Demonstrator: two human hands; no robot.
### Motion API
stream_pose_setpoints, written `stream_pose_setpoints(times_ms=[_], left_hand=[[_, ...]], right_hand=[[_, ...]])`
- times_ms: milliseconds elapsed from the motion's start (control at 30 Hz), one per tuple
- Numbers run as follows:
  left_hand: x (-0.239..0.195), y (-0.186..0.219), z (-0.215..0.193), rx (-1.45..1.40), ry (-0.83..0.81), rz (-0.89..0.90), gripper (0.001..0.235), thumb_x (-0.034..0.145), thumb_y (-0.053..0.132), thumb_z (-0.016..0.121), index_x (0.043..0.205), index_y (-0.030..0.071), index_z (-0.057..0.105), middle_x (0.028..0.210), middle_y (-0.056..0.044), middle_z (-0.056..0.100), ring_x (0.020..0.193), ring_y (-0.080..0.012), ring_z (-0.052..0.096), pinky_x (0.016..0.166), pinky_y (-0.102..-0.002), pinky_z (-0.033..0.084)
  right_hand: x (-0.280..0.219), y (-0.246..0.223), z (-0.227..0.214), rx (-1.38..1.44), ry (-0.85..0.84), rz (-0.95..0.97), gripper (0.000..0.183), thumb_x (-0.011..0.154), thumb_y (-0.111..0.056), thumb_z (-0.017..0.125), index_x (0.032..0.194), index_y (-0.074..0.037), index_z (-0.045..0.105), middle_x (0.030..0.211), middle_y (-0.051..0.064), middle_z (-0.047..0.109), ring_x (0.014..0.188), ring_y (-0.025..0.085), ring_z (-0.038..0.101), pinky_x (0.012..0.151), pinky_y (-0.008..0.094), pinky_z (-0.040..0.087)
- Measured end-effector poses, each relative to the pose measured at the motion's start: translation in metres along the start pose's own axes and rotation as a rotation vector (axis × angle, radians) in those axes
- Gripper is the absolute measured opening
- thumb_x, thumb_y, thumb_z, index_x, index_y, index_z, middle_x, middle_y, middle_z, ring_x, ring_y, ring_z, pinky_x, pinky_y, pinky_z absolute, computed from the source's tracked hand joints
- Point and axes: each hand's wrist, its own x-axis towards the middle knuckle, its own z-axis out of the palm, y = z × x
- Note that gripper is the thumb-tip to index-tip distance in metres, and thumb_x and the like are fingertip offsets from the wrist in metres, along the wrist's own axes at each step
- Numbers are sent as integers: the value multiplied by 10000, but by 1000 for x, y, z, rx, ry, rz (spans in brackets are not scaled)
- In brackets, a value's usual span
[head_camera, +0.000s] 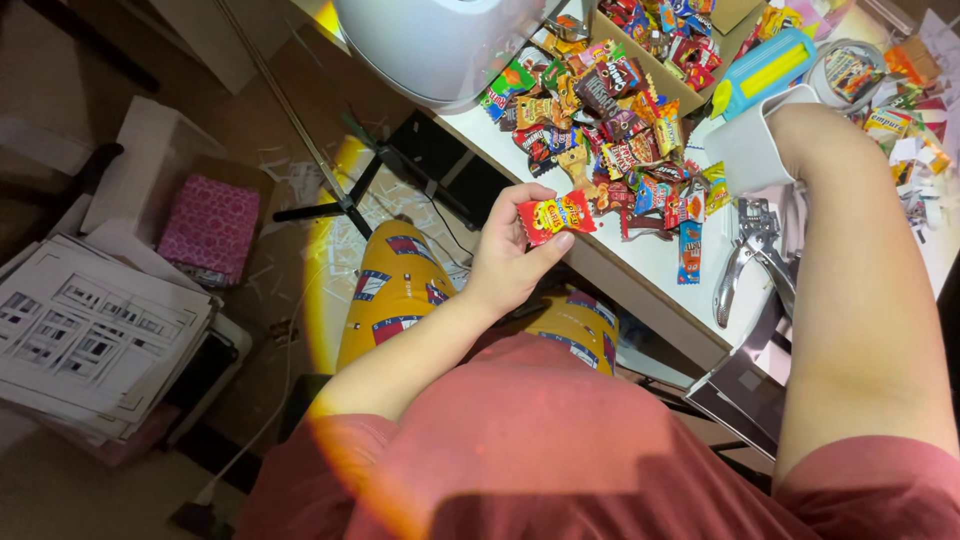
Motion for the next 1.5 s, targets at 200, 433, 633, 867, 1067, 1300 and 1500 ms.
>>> stream_pose_setpoints(times_ms=[200,433,633,867,1067,1300,1500], left_hand=[[-1,4,-1,49,11,7,427,910,119,756,1260,124,513,1096,-28,594,961,-92,596,858,-223,514],[2,5,-3,67,4,-9,427,911,129,754,1261,126,509,1099,-37,603,962,-99,609,866,-228,525],[3,10,0,83,7,-14,423,907,131,756,1255,131,514,1113,-40,607,981,-101,610,888,-232,521],[0,15,10,291,25,-1,426,891,167,761,1246,147,525,1145,-37,619,988,-120,632,876,-240,535],[-6,7,12,403,-19,104,442,869,145,795,1248,121,571,1113,-93,652,1012,-187,669,852,-316,562],[-17,1,13,453,9,249,435,805,136,852,1195,138,660,1025,-129,705,961,-318,720,824,-420,576],[-18,-3,14,454,-39,304,372,810,115,838,1144,128,676,1061,-107,737,974,-321,724,848,-417,570]], right_hand=[[37,33,15,-291,54,-117,426,747,-195,757,1144,-48,803,1071,206,787,899,378,744,774,446,550],[31,53,15,-261,196,-198,350,785,-203,605,1073,-194,804,885,103,781,801,321,687,718,406,504],[18,77,26,-109,517,-311,309,850,-137,583,1055,-200,806,877,17,758,844,288,698,859,407,510],[-101,4,50,841,747,-395,203,947,63,650,1081,-51,751,940,77,746,854,131,733,811,261,629],[-151,-64,122,1353,418,-627,163,903,183,608,1016,76,655,1005,236,723,870,237,751,800,323,661],[-159,-70,136,1250,359,-814,106,880,105,753,963,65,702,1000,191,734,937,135,679,812,276,581],[-153,-67,140,1172,316,-950,58,873,63,759,898,52,708,988,212,719,951,236,683,876,369,538]])
